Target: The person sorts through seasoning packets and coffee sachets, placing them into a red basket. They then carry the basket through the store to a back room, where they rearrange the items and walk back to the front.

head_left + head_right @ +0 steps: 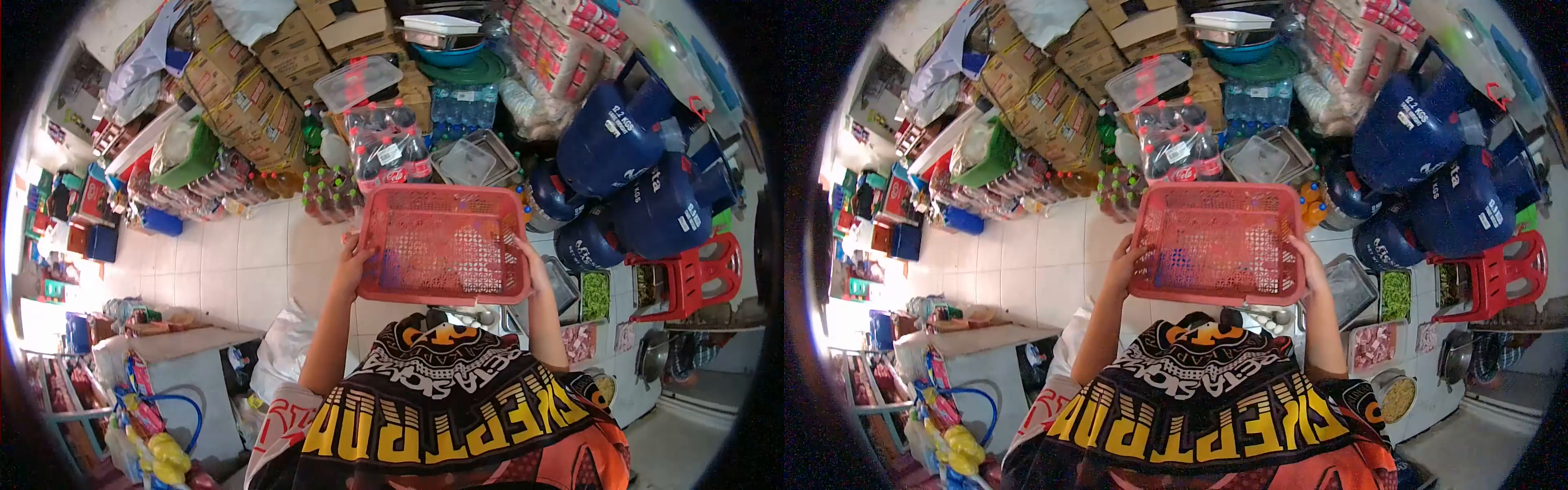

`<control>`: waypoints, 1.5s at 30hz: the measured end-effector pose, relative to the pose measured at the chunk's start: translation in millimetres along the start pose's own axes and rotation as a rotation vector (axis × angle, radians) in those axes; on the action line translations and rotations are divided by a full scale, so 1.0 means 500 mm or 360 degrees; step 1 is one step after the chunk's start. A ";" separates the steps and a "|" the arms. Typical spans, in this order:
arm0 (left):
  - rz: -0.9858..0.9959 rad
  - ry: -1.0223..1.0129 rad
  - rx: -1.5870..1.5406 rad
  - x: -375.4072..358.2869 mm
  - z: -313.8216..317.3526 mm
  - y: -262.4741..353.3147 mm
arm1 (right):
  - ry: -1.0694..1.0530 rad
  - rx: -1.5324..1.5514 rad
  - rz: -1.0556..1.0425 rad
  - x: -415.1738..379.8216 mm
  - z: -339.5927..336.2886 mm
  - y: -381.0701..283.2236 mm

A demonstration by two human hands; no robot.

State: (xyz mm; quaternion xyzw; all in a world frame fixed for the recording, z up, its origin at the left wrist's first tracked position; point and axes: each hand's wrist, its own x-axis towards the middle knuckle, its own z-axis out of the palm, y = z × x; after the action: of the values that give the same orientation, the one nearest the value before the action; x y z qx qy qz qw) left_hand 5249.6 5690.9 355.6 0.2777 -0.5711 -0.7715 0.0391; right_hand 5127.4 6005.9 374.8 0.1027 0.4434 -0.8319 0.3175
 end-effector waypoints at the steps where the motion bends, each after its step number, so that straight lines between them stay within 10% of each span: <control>1: 0.0020 0.0001 0.0067 -0.006 0.007 0.006 | -0.0007 -0.0015 0.0031 0.001 -0.009 -0.003; 45: 0.0818 0.0787 0.0505 -0.151 -0.123 0.042 | -0.0407 -0.0320 -0.0073 0.022 0.196 0.014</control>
State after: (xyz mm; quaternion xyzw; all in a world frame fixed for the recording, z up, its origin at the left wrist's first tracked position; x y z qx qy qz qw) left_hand 5337.3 5659.3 391.5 0.3058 -0.7076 -0.5485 0.3241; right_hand 5134.0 5919.5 422.9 -0.0464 0.4826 -0.7967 0.3609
